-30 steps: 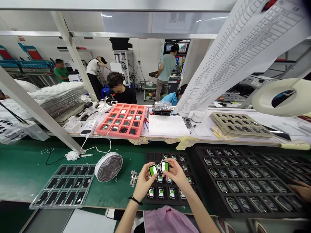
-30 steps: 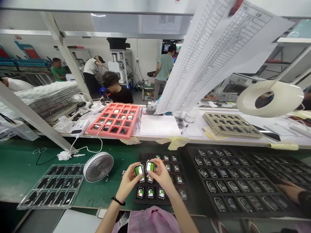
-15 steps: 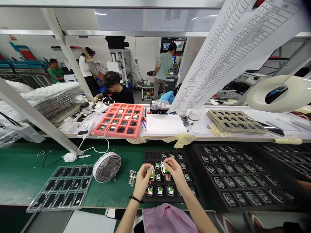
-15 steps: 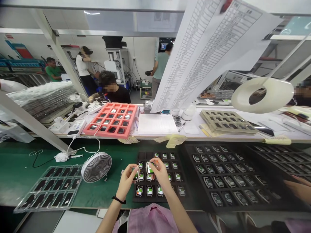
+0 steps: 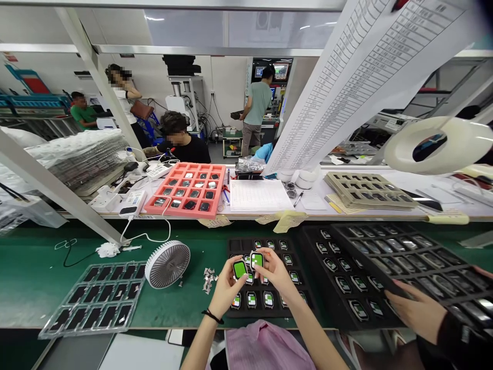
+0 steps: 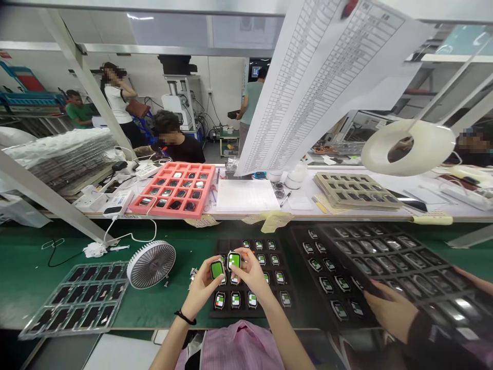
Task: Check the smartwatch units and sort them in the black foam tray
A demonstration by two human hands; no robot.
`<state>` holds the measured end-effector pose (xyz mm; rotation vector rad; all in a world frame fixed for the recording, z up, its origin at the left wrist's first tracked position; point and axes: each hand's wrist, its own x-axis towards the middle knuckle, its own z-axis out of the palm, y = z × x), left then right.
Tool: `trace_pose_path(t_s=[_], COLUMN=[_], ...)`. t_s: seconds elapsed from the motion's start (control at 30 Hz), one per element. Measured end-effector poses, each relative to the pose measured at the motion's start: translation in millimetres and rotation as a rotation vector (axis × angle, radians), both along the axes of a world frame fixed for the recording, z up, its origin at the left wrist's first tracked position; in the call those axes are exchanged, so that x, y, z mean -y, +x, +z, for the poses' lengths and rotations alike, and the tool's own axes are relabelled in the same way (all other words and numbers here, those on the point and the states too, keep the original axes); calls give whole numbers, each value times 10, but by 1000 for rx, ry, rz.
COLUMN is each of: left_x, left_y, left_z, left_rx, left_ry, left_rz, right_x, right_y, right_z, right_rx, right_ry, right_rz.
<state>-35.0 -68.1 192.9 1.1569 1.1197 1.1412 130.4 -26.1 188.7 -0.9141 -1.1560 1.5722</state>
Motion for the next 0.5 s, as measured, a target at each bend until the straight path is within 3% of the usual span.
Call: trace_pose_path(t_s=[0.27,0.5], left_x=[15,-4], left_y=[20,21], left_z=[-37,-86], left_rx=[-44,-15], left_ry=[-11,-28], left_rz=[-23,-32], right_x=[1,-4], right_y=[-11,11], right_z=[29,4], right_rx=[52,43], right_ry=[-78,-44], right_rz=[-151,-74])
